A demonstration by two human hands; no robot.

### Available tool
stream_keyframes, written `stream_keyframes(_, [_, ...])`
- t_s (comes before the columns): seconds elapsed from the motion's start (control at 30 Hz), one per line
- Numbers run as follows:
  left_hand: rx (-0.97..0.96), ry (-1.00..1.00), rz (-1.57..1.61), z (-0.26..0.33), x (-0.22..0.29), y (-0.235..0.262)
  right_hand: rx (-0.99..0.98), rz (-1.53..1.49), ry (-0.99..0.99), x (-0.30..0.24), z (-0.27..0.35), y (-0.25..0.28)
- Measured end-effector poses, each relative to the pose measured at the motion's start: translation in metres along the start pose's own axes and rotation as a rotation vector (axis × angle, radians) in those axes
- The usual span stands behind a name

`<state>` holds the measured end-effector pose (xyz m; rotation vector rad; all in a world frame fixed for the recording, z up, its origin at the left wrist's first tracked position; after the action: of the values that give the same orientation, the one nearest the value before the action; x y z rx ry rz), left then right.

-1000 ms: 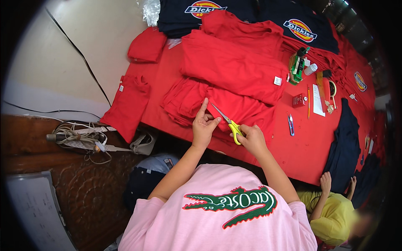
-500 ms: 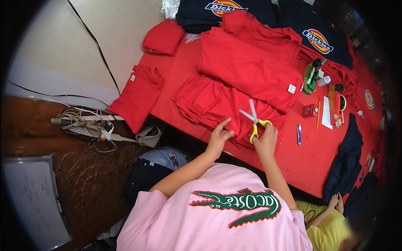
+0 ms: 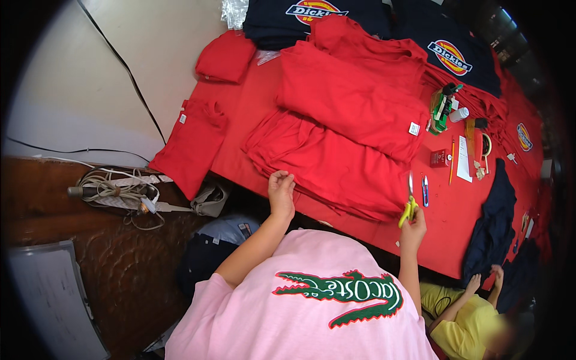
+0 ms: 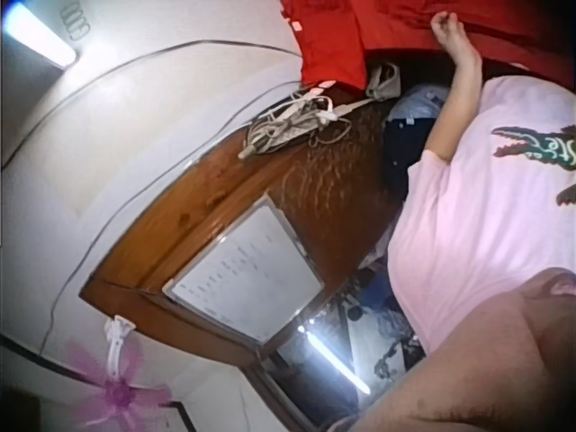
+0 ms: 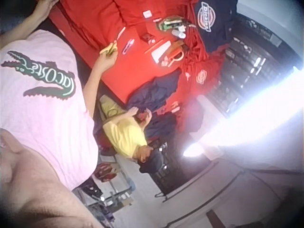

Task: The person repeatedly picks up red t-shirts from a stack, uses yellow-handled scissors to cut off small tags or labels from the shirts, and places the trimmed shirts back on the table. The person handles the shirts one at a time and continues the process throughout the clip.

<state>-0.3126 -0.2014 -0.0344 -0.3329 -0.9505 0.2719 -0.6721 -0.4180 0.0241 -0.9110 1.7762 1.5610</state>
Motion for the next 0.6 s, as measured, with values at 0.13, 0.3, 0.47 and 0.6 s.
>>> stream_keyframes(0.13, [-0.041, -0.058, -0.057, -0.013, 0.012, 0.004, 0.053, -0.018, -0.171, 0.025, 0.002, 0.026])
stream_keyframes(0.3, [-0.193, -0.216, -0.214, -0.034, 0.041, -0.006, 0.104, -0.203, -0.223, 0.011, 0.001, 0.019])
stream_keyframes(0.47, [-0.551, -0.308, -0.306, 0.025, 0.108, -0.067, -0.032, -0.241, -0.181, -0.04, 0.0, -0.01])
stream_keyframes(0.6, [-0.643, -0.398, -0.366, 0.044, 0.129, -0.085, -0.101, -0.136, -0.053, -0.071, 0.009, -0.029])
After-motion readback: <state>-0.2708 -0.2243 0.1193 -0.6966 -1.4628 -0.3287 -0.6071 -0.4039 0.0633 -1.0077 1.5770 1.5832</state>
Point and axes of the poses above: each hand's wrist, its own z-axis away from the middle knuckle, its own y-axis out of the back of the hand, x = y × z, the point moved 4 cm from there along -z, towards the middle knuckle, and after that the axes turned 13 degrees about x, right-handed, at the moved point
